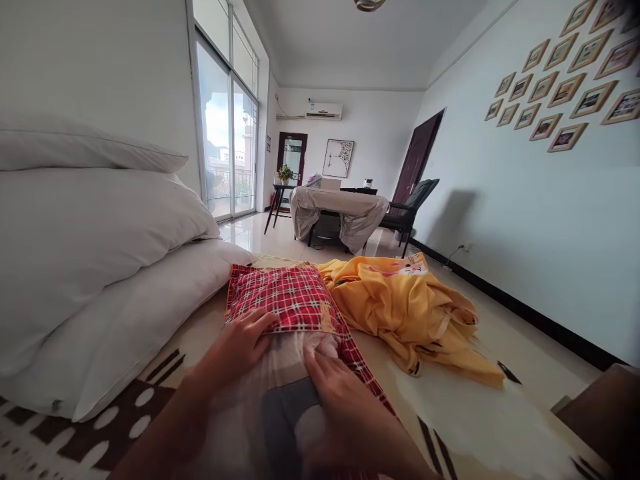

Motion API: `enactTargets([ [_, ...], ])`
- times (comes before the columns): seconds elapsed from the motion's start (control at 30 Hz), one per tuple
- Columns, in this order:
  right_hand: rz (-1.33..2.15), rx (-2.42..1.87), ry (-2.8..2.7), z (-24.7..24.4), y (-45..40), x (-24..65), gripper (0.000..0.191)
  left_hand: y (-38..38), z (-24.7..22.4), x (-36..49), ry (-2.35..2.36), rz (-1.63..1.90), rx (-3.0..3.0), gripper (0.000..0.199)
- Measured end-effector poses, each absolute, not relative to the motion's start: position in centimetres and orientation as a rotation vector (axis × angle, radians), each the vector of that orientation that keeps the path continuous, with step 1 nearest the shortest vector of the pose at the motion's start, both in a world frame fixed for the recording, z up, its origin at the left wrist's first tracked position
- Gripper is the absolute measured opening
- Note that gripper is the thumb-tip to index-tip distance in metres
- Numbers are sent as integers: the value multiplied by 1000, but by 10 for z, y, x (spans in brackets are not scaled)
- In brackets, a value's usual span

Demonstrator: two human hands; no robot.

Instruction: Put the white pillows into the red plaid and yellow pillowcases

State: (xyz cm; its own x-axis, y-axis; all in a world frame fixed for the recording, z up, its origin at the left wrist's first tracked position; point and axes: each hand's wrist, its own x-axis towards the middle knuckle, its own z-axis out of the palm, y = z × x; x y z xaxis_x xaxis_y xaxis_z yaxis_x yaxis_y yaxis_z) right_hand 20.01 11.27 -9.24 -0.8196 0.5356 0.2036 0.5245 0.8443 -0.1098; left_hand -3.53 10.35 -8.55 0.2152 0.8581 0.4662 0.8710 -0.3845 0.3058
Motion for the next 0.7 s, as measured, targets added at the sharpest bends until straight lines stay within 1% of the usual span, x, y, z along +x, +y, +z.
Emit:
enactTargets([
  [0.07, -83, -664, -2794, -104, 115, 194, 80, 106, -87, -32, -1731, -863, -2426, 33],
  [0.1, -167, -614, -2781, -110, 116, 190, 75, 107, -88, -30, -1718, -858, -2407, 34],
  [0.23, -420, -494, -2673, -131, 120, 178, 69, 108, -89, -18, -1610, -991, -2385, 25],
  [0.37, -610, -491, -2499, -138, 111, 168, 55, 101, -83, -8, -1558, -1304, -2411, 22],
  [0.43, -666, -533, -2420, -139, 104, 162, 50, 95, -79, -4, -1602, -1397, -2394, 23],
  [0.57, -733, -615, -2297, -149, 97, 149, 45, 86, -80, 6, -1648, -1264, -2448, 27],
  [0.7, -757, -700, -2217, -161, 100, 139, 41, 79, -85, 18, -1610, -1128, -2549, 27],
])
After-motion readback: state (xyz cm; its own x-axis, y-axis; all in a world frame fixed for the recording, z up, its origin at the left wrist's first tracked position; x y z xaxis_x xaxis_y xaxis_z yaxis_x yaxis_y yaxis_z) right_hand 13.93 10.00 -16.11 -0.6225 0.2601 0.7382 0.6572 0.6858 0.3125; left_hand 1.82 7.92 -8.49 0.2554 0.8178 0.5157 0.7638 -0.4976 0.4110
